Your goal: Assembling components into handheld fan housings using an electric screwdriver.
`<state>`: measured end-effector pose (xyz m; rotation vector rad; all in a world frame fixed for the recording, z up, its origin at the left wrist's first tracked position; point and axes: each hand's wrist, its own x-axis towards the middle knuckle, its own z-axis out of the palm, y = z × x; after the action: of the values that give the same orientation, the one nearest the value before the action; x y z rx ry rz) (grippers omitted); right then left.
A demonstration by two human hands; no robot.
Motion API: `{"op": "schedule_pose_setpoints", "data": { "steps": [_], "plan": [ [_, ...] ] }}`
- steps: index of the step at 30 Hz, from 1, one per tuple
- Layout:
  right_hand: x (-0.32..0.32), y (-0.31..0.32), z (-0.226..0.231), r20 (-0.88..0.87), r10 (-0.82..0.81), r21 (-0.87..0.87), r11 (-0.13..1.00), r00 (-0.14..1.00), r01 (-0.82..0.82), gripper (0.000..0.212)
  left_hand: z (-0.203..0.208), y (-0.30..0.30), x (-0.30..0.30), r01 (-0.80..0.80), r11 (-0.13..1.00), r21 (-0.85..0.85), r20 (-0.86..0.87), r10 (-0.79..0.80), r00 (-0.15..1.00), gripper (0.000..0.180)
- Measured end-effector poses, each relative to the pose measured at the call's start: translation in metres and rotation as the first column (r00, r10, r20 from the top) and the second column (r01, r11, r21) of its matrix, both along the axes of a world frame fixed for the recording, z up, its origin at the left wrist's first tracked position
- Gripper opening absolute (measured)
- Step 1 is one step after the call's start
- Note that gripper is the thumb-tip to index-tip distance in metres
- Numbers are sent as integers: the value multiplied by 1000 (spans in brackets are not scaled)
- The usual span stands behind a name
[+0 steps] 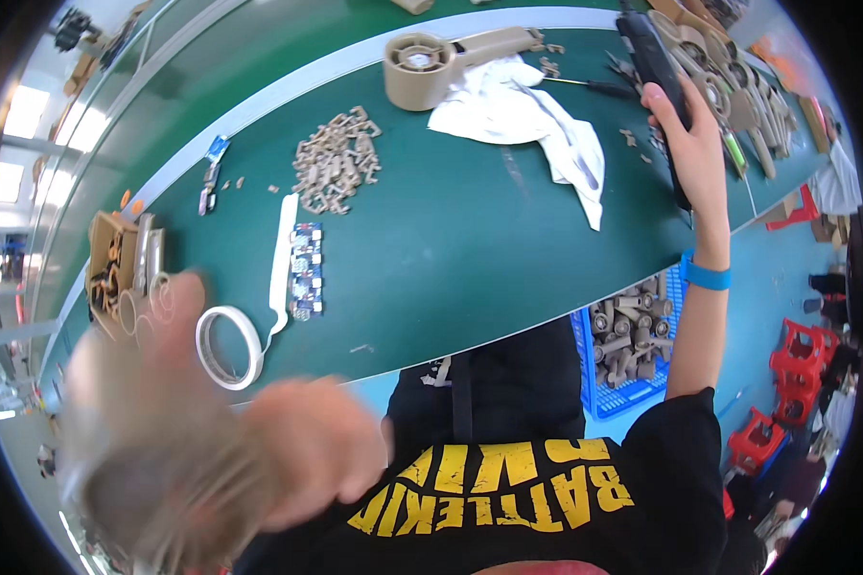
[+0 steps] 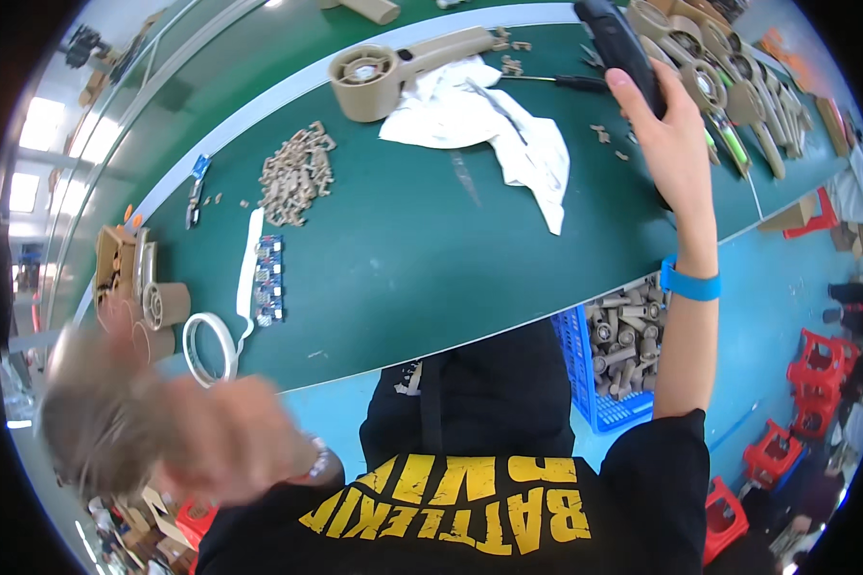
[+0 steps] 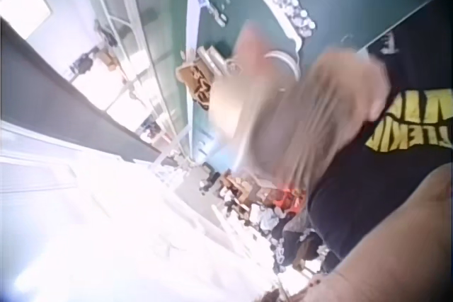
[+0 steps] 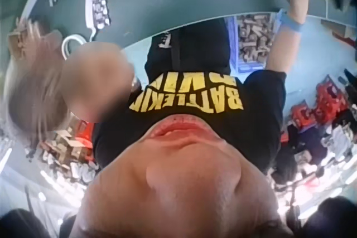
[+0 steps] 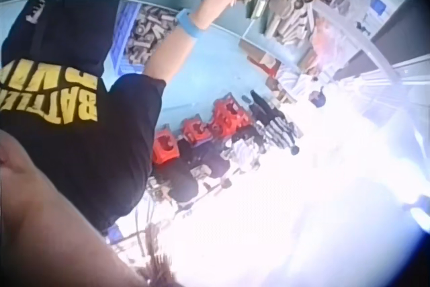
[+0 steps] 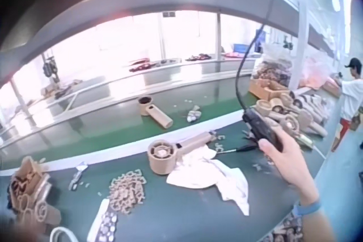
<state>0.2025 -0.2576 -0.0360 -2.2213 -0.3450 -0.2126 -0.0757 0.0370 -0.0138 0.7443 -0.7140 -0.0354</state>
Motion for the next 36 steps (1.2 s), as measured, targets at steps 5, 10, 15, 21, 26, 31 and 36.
{"op": "schedule_pose_setpoints", "data": {
  "steps": [5, 10, 15, 21, 26, 31, 36],
  "plan": [
    [-1, 4, -2, 50, 23, 46, 999, 998, -25, 56, 42, -44, -13, -958, 220, -187, 305, 939, 156, 69],
    [-6, -1, 3, 39, 23, 2, 1000, 999, -23, 50, 33, -47, -3, -984, 165, 74, 273, 945, 179, 38],
    [-7, -5, 3, -66, 84, 50, 995, 994, -81, 39, 22, -51, 5, -906, 121, 405, 390, 874, 291, 51],
    [-29, -1, 39, -184, 467, 601, 750, 865, -277, 57, 7, -52, 27, -366, -82, 927, 319, 686, 654, 80],
    [-65, 31, 84, 96, 883, 919, 99, 460, -382, 63, 4, -57, 40, -189, -206, 960, 277, 617, 737, 79],
    [-90, 62, 97, 176, 783, 951, 23, 597, -310, 34, 3, -55, 42, -161, -160, 974, 227, 641, 733, 78],
    [-82, 66, 97, 112, 855, 865, 167, 507, -473, 31, -4, -57, 40, -172, -114, 979, 204, 650, 732, 79]
  ]
}}
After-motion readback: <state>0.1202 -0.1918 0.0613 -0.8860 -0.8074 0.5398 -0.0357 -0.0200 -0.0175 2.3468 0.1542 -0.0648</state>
